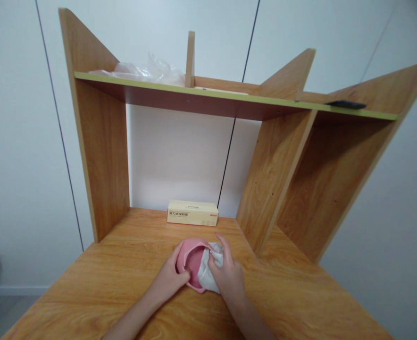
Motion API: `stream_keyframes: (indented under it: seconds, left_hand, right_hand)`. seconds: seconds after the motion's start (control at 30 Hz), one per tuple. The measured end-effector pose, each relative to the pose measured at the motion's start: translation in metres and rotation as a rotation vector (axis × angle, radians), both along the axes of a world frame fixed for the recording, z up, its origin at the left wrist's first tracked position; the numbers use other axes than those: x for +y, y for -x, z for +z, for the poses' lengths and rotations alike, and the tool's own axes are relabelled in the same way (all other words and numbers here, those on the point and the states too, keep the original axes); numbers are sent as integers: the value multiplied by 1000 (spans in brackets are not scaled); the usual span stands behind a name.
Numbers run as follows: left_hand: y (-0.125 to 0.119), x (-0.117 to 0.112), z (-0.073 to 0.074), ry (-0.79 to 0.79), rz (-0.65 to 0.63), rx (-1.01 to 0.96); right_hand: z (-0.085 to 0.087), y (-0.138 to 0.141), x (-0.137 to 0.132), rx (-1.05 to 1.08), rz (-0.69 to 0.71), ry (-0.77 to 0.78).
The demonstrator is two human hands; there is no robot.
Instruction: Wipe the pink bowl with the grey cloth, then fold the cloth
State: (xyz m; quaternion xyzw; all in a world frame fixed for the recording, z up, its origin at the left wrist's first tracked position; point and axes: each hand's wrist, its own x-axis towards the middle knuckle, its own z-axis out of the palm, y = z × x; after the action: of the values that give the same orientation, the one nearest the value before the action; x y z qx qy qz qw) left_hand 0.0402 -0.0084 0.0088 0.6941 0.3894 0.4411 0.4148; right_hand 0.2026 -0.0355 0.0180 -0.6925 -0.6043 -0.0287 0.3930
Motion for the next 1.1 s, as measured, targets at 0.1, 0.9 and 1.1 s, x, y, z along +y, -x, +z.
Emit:
stream_keyframes:
  seconds: [0.1, 0.9, 1.1]
  left_hand:
    - [1, 2, -2, -39, 42, 24]
    - [0, -18, 24, -276, 234, 395]
    - [1, -21, 26, -324, 211, 448]
  right_hand:
    - [-2, 2, 0, 47, 22, 59]
    - [-5, -4, 6, 22, 123, -110]
    - [-11, -1, 12, 141, 55, 50]
